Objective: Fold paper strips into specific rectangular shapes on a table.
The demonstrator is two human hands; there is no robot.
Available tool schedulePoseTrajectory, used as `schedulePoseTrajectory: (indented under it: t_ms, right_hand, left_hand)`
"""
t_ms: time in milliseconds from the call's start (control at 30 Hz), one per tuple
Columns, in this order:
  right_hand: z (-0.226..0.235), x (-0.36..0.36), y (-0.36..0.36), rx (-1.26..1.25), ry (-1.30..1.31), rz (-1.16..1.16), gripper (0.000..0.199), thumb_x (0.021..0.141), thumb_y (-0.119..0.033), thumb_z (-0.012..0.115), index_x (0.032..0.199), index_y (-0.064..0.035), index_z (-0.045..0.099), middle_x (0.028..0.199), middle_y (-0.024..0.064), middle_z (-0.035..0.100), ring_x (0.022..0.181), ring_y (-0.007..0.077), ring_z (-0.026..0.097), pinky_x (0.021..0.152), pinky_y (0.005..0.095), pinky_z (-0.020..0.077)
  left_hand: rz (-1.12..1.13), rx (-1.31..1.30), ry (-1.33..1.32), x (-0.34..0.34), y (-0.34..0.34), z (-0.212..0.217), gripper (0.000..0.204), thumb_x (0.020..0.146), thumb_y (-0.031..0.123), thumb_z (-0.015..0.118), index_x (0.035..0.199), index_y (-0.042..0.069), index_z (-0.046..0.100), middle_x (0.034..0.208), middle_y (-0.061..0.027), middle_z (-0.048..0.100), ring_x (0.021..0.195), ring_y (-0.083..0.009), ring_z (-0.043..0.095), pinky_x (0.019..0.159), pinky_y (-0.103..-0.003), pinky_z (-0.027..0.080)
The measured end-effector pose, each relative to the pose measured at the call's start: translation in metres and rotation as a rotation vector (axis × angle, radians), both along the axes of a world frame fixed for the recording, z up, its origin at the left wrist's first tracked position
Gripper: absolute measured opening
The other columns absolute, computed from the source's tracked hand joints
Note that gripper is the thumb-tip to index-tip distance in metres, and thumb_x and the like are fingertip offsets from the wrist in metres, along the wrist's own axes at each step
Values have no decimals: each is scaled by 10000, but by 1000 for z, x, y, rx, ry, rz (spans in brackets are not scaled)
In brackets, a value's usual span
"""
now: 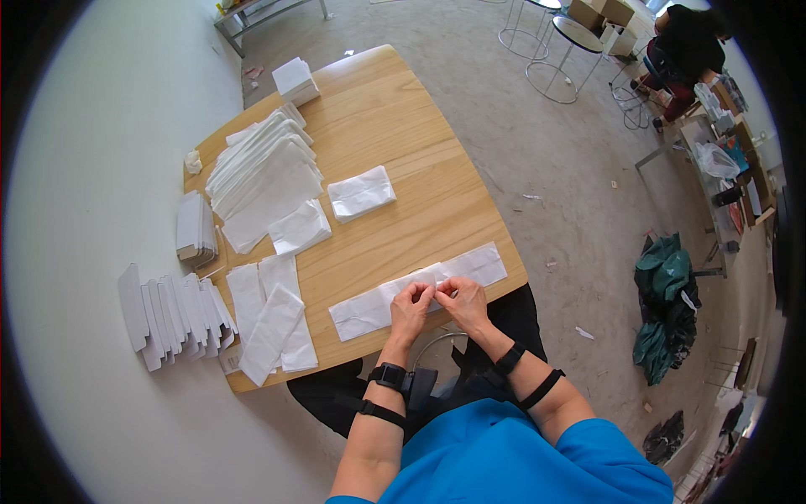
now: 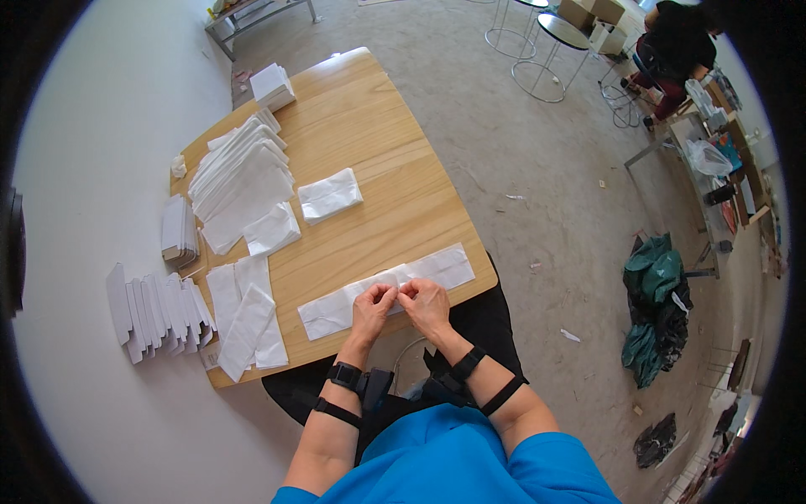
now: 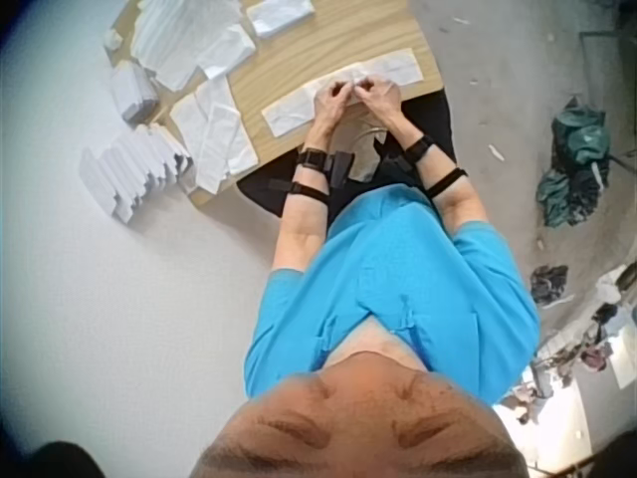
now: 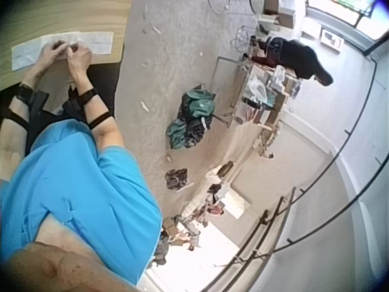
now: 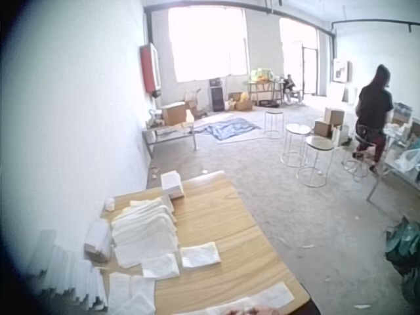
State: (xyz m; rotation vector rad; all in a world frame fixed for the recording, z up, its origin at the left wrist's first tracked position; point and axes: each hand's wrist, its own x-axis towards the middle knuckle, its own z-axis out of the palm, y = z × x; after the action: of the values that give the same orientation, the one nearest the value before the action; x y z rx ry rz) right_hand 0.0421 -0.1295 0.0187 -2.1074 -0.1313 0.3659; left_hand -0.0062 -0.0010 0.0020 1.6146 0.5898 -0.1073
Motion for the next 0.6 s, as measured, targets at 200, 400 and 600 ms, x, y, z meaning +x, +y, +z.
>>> schedulePoseTrajectory:
  t_ms: [200, 400, 600]
  right_hand:
    - [-2, 6, -7, 142, 99, 42, 206, 783, -205, 717, 826, -4, 701, 727, 72, 685, 626, 109, 595, 600, 265, 486]
    - [-3, 10, -10, 134, 137, 7, 218, 766, -207, 706, 833, 0, 706, 741, 119, 695, 655, 170, 651, 647, 290, 516]
    - [-1, 8, -1, 117, 113, 24, 209, 762, -209, 711, 794, -3, 699, 714, 110, 687, 632, 165, 644, 613, 295, 512]
  left_hand:
    - [-28, 154, 40, 2, 1, -7, 243, 919, 252, 587, 927, 12, 630, 752, -13, 607, 693, -96, 536, 644, -246, 452]
    - [18, -12, 0, 0, 1, -5, 255, 933, 266, 576, 950, 17, 627, 786, -3, 601, 693, -87, 534, 649, -233, 459]
    - [28, -69, -22, 1, 2, -5, 241, 906, 258, 616, 909, 19, 651, 768, -30, 645, 680, -93, 574, 636, -244, 477]
